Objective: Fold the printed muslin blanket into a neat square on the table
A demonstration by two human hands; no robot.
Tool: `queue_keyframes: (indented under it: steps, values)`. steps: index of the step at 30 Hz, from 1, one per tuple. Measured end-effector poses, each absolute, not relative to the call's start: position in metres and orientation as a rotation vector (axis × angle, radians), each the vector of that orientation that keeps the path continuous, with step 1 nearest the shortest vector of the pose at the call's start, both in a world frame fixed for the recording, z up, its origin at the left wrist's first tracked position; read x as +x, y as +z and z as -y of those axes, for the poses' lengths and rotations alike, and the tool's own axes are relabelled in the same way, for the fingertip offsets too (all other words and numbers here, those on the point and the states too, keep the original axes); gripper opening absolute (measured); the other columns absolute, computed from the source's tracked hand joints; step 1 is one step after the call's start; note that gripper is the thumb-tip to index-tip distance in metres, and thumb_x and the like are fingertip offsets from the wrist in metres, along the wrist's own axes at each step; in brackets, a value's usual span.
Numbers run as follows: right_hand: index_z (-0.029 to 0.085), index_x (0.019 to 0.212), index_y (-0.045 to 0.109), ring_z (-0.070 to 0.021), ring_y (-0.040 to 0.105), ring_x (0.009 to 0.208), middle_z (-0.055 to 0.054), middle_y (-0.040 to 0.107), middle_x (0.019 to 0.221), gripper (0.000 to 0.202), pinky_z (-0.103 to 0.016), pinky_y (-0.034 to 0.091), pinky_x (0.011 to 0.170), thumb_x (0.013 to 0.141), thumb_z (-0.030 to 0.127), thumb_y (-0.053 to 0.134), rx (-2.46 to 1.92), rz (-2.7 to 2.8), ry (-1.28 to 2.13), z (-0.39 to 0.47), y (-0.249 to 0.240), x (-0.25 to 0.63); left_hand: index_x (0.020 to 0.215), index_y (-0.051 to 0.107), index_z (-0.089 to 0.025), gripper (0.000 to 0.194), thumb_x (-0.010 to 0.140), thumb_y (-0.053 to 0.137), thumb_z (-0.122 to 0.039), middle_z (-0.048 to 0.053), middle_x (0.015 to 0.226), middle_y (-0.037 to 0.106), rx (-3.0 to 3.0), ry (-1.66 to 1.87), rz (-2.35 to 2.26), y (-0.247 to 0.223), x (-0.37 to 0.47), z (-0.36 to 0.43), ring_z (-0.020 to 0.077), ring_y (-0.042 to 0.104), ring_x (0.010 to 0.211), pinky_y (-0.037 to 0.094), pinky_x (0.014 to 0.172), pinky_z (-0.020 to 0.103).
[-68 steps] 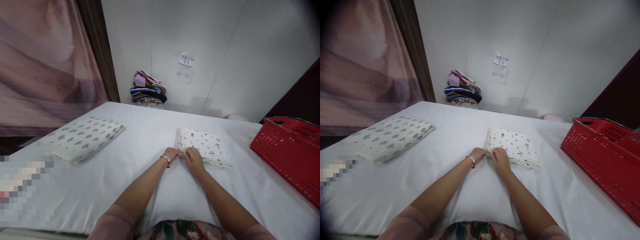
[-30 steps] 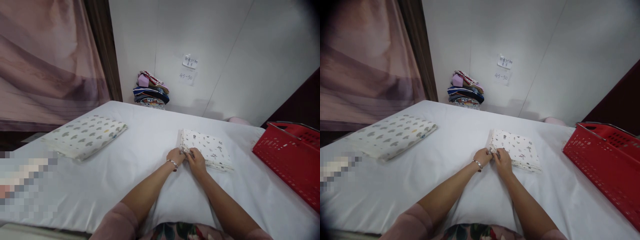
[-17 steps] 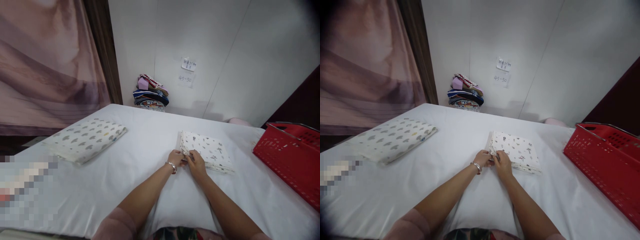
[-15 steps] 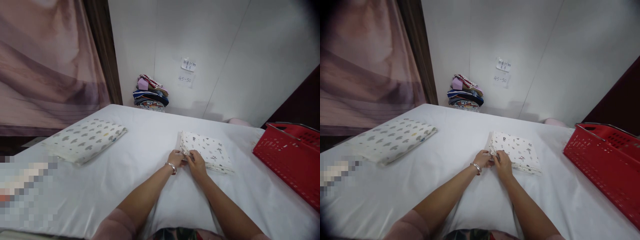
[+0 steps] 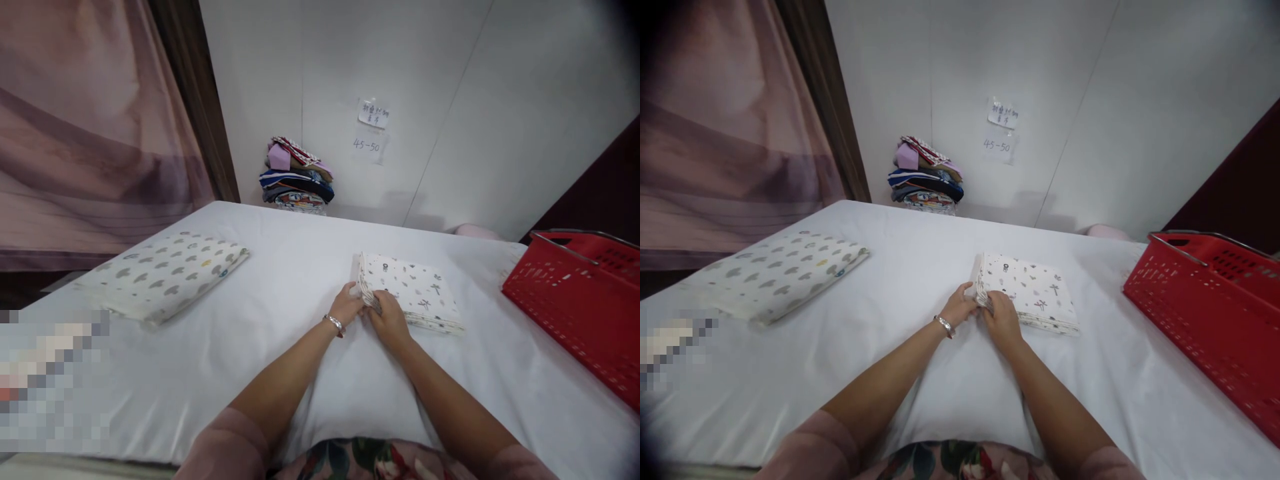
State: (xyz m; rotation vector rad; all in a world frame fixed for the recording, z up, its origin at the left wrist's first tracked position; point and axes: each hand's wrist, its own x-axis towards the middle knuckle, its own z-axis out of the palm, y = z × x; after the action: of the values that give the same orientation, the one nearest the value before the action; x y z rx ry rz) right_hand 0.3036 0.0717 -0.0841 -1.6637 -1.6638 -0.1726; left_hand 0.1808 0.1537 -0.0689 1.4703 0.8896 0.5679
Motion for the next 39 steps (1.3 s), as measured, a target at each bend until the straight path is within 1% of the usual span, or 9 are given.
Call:
queue_keyframes:
  steps: [5,8,11,15,18,24,29,33,39]
  values:
    - [0.021,0.100,0.052,-0.0213,0.052,0.091,-0.007,0.058,0.097,0.022,-0.036,0.042,0.081,0.078,0.021,0.050,-1.649,1.608,-0.085,-0.0717,-0.0841,0.3057,0.132,0.026,-0.014,0.070,0.069,0.054,-0.016,0.001,0.067,0.063,1.387,0.460,-0.940,-0.0693,0.1811,-0.1554,0.0108,0.054,0.052,0.037,0.044,0.018]
    - [0.021,0.099,0.053,-0.0211,0.052,0.091,-0.006,0.059,0.097,0.020,-0.035,0.041,0.081,0.079,0.024,0.050,-1.643,1.609,-0.045,-0.0709,-0.0836,0.3051,0.133,0.024,-0.013,0.073,0.066,0.054,-0.013,0.004,0.076,0.064,1.249,0.381,-0.972,-0.0690,0.1828,-0.1565,0.0121,0.058,0.057,0.039,0.044,0.018]
    - [0.021,0.099,0.054,-0.0206,0.052,0.090,-0.006,0.059,0.096,0.020,-0.035,0.041,0.081,0.081,0.026,0.050,-1.640,1.615,-0.014,-0.0703,-0.0831,0.3040,0.131,0.028,-0.014,0.071,0.064,0.055,-0.012,0.006,0.086,0.064,1.152,0.373,-0.937,-0.0678,0.1833,-0.1554,0.0120,0.059,0.064,0.042,0.047,0.018]
    - [0.021,0.098,0.055,-0.0196,0.053,0.088,-0.005,0.059,0.094,0.019,-0.033,0.041,0.080,0.081,0.027,0.050,-1.642,1.569,0.011,-0.0711,-0.0843,0.3043,0.128,0.033,-0.016,0.067,0.065,0.057,-0.013,0.006,0.087,0.064,1.130,0.367,-0.880,-0.0658,0.1806,-0.1542,0.0127,0.060,0.067,0.042,0.047,0.017]
    - [0.020,0.097,0.055,-0.0189,0.053,0.085,-0.004,0.059,0.091,0.018,-0.032,0.042,0.077,0.082,0.029,0.048,-1.649,1.473,-0.006,-0.0727,-0.0855,0.3056,0.130,0.028,-0.013,0.071,0.066,0.058,-0.015,0.008,0.089,0.064,1.100,0.378,-0.900,-0.0655,0.1780,-0.1569,0.0139,0.061,0.067,0.042,0.047,0.018]
    - [0.019,0.098,0.055,-0.0187,0.053,0.086,-0.005,0.059,0.092,0.023,-0.032,0.042,0.077,0.081,0.033,0.049,-1.658,1.379,-0.010,-0.0729,-0.0842,0.3067,0.127,0.035,-0.007,0.065,0.068,0.060,-0.015,0.014,0.097,0.061,1.060,0.459,-0.986,-0.0650,0.1762,-0.1632,0.0119,0.060,0.061,0.042,0.046,0.020]
    - [0.019,0.096,0.056,-0.0189,0.053,0.084,-0.005,0.059,0.090,0.022,-0.031,0.042,0.075,0.081,0.032,0.048,-1.676,1.396,-0.015,-0.0733,-0.0833,0.3051,0.124,0.040,-0.008,0.061,0.069,0.063,-0.020,0.011,0.091,0.063,1.062,0.447,-0.941,-0.0661,0.1804,-0.1591,0.0120,0.060,0.061,0.042,0.047,0.019]
    - [0.020,0.095,0.056,-0.0191,0.053,0.084,-0.004,0.060,0.089,0.020,-0.031,0.041,0.076,0.079,0.030,0.050,-1.672,1.441,-0.006,-0.0726,-0.0827,0.3034,0.121,0.045,-0.011,0.056,0.070,0.064,-0.023,0.008,0.086,0.064,1.056,0.447,-0.894,-0.0674,0.1836,-0.1562,0.0095,0.059,0.057,0.042,0.047,0.018]
    - [0.021,0.095,0.056,-0.0182,0.054,0.084,-0.003,0.060,0.090,0.019,-0.030,0.041,0.076,0.081,0.030,0.048,-1.646,1.481,0.076,-0.0714,-0.0813,0.3048,0.125,0.041,-0.010,0.062,0.069,0.064,-0.025,0.010,0.090,0.065,1.130,0.448,-0.957,-0.0709,0.1839,-0.1572,0.0118,0.061,0.063,0.042,0.047,0.018]
